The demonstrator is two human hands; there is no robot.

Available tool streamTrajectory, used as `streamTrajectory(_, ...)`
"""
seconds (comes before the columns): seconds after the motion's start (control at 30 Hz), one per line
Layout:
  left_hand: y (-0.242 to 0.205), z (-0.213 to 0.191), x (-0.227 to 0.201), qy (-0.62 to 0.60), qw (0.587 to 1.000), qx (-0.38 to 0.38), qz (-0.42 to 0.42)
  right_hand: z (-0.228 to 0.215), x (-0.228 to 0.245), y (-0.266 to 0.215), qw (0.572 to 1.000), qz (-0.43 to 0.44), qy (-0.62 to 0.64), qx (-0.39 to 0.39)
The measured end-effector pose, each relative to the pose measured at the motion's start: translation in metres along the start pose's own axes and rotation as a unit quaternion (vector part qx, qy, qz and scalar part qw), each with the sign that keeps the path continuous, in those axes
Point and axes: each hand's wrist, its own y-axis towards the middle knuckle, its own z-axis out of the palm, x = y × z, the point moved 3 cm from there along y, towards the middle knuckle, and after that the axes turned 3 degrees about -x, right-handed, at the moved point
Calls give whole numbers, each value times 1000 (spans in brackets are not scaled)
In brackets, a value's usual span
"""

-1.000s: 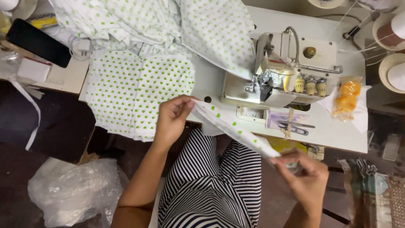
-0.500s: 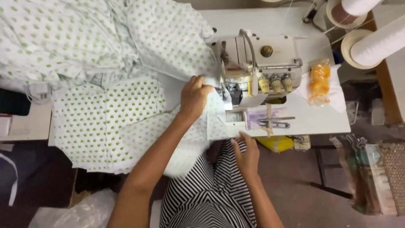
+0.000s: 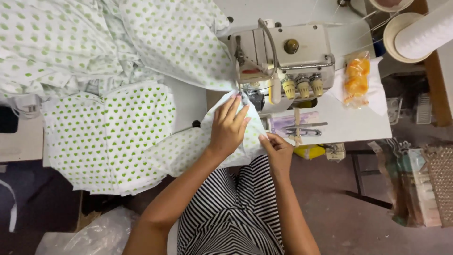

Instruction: Folding and preparing patterned fabric pieces at a sewing workstation

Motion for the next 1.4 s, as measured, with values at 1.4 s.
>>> streamTrajectory(1.4, 52, 47, 96, 106, 976, 118, -148, 59, -16, 53, 1000, -11, -22, -18)
